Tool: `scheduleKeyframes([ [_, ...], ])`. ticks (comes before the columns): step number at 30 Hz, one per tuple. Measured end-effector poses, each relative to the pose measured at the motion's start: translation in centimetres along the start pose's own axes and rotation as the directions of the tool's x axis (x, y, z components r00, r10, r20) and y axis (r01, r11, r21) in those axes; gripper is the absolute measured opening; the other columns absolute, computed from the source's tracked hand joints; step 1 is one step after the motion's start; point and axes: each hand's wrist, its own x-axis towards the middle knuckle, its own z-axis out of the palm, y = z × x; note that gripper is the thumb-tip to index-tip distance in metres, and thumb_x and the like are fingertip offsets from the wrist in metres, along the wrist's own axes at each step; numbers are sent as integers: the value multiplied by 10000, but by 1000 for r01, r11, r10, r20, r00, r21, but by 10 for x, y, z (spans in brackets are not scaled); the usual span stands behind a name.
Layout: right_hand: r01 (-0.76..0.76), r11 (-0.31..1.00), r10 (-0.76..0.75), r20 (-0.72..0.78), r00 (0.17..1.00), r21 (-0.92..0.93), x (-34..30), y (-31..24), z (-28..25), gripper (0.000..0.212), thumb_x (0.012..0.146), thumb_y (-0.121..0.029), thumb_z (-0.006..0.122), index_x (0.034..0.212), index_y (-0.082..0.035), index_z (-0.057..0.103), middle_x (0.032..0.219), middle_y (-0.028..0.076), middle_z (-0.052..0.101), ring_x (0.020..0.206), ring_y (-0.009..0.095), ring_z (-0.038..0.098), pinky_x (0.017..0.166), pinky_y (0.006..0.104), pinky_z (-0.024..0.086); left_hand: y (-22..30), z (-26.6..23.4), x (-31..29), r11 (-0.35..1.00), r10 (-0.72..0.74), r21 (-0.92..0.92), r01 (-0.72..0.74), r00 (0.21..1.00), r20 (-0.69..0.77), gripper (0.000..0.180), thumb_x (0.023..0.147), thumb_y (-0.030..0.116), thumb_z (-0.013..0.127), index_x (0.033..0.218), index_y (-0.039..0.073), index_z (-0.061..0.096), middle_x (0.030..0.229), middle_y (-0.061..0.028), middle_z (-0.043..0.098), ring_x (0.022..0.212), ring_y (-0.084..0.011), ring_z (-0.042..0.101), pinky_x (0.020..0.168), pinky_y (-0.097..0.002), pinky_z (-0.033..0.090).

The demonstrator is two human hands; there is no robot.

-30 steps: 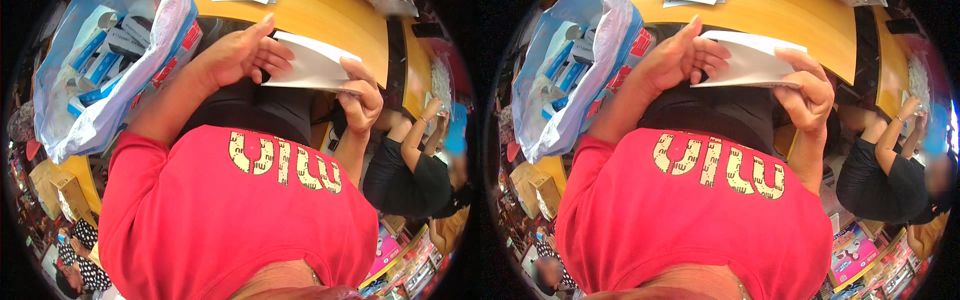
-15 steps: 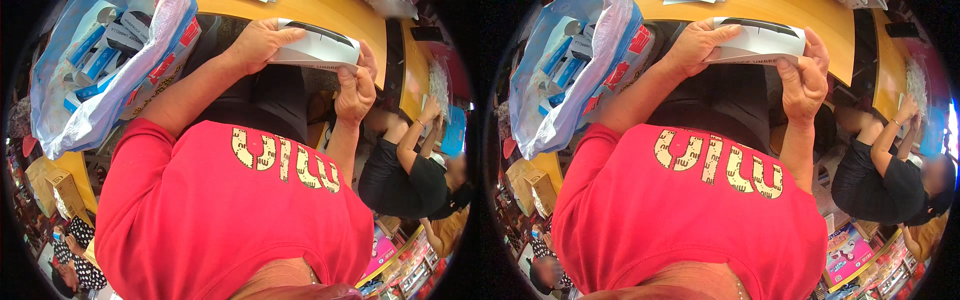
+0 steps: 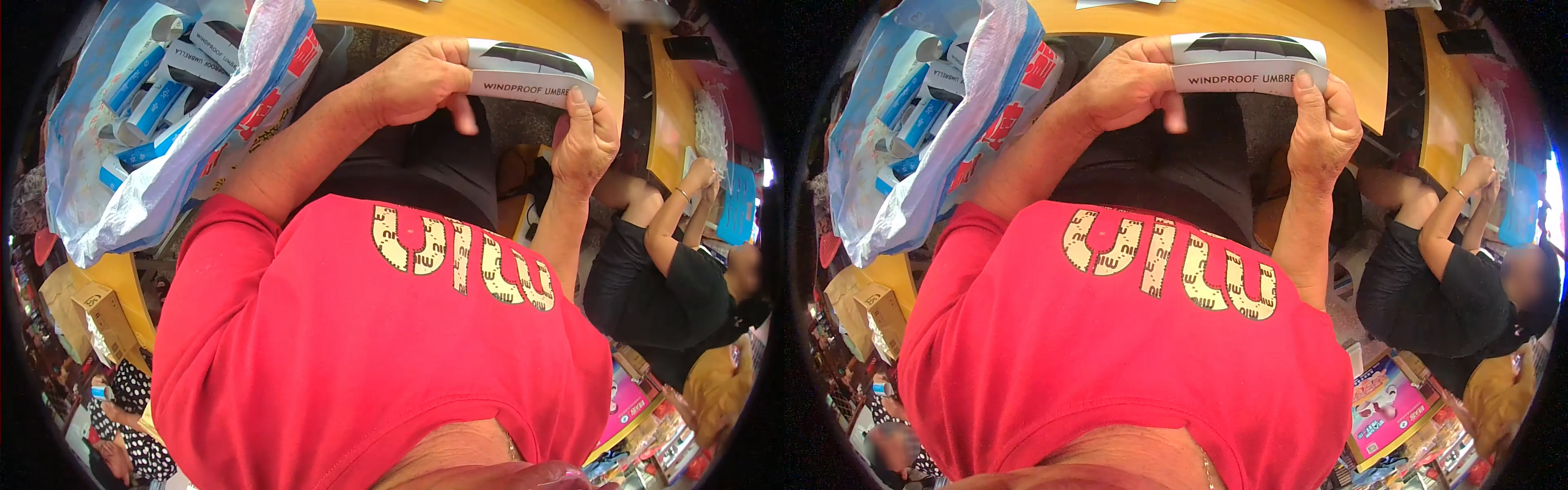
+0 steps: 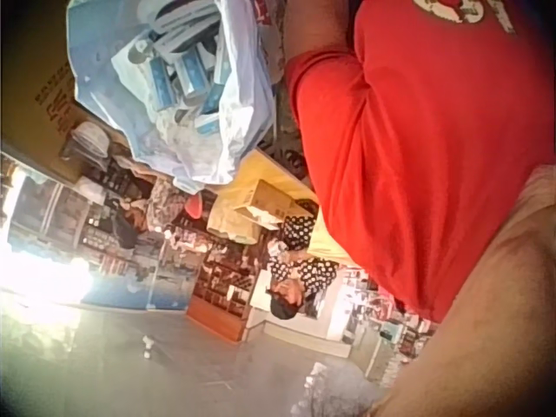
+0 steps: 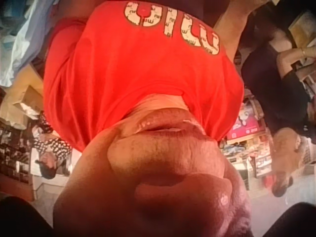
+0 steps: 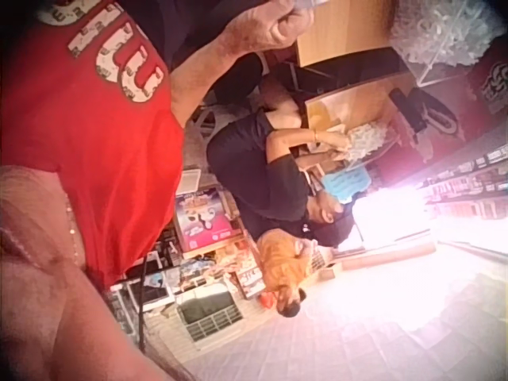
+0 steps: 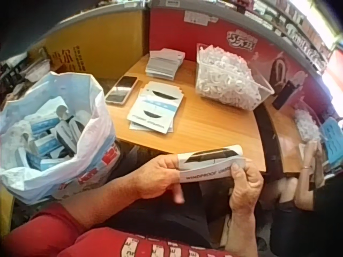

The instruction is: The person folds a white card by hand, wraps a label around it, and places the completed item into a large bag.

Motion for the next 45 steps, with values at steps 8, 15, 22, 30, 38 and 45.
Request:
scheduleKeyframes([
  [8, 2, 1000, -1, -17, 1000, 16, -3, 4, 5, 82, 781, -65, 544, 748, 8, 557, 750, 10, 543, 688, 67, 465, 653, 200, 382, -2, -6, -2, 976, -71, -201, 83, 995, 66, 479, 629, -112, 311, 1099, -91, 405, 1100, -146, 467, 1006, -225, 467, 815, -367, 451],
  [15, -22, 997, 26, -55, 998, 79, -4, 3, 9, 77, 786, -56, 530, 755, 12, 546, 745, 11, 541, 685, 62, 465, 650, 191, 378, -11, -1, -1, 988, 71, -141, -57, 993, 94, 487, 679, -75, 363, 1165, -33, 370, 1161, -133, 433, 1108, -226, 391, 918, -383, 349],
  [22, -54, 989, 65, -76, 995, 140, -10, 8, 11, 85, 798, -63, 511, 786, 17, 537, 745, 16, 541, 682, 63, 462, 655, 197, 375, -27, 7, 4, 985, 167, -24, -169, 985, -46, 284, 837, 77, 441, 1112, 14, 414, 1082, -85, 486, 998, -171, 473, 849, -325, 417],
  [30, -93, 988, 99, -42, 994, 124, -10, 2, 13, 115, 807, -78, 503, 821, 29, 544, 766, 24, 546, 708, 73, 473, 674, 202, 385, -24, 4, 3, 982, 186, 27, -184, 980, -70, 266, 848, 100, 439, 1098, 13, 423, 1048, -74, 507, 956, -156, 493, 810, -322, 447],
  [38, -75, 993, 79, -38, 996, 95, -12, 4, 12, 118, 810, -84, 501, 826, 23, 547, 779, 22, 550, 716, 68, 475, 676, 197, 386, -24, 7, 2, 983, 183, -9, -184, 980, -83, 266, 844, 105, 449, 1094, 14, 434, 1053, -80, 509, 964, -158, 491, 808, -333, 447],
  [45, -85, 993, 91, -62, 994, 85, -14, 3, 16, 111, 813, -77, 493, 824, 21, 544, 757, 12, 540, 693, 60, 466, 651, 186, 384, -26, 7, 3, 978, 198, -50, -203, 976, -96, 249, 851, 115, 436, 1074, 4, 454, 1038, -82, 516, 956, -160, 496, 801, -341, 452],
])
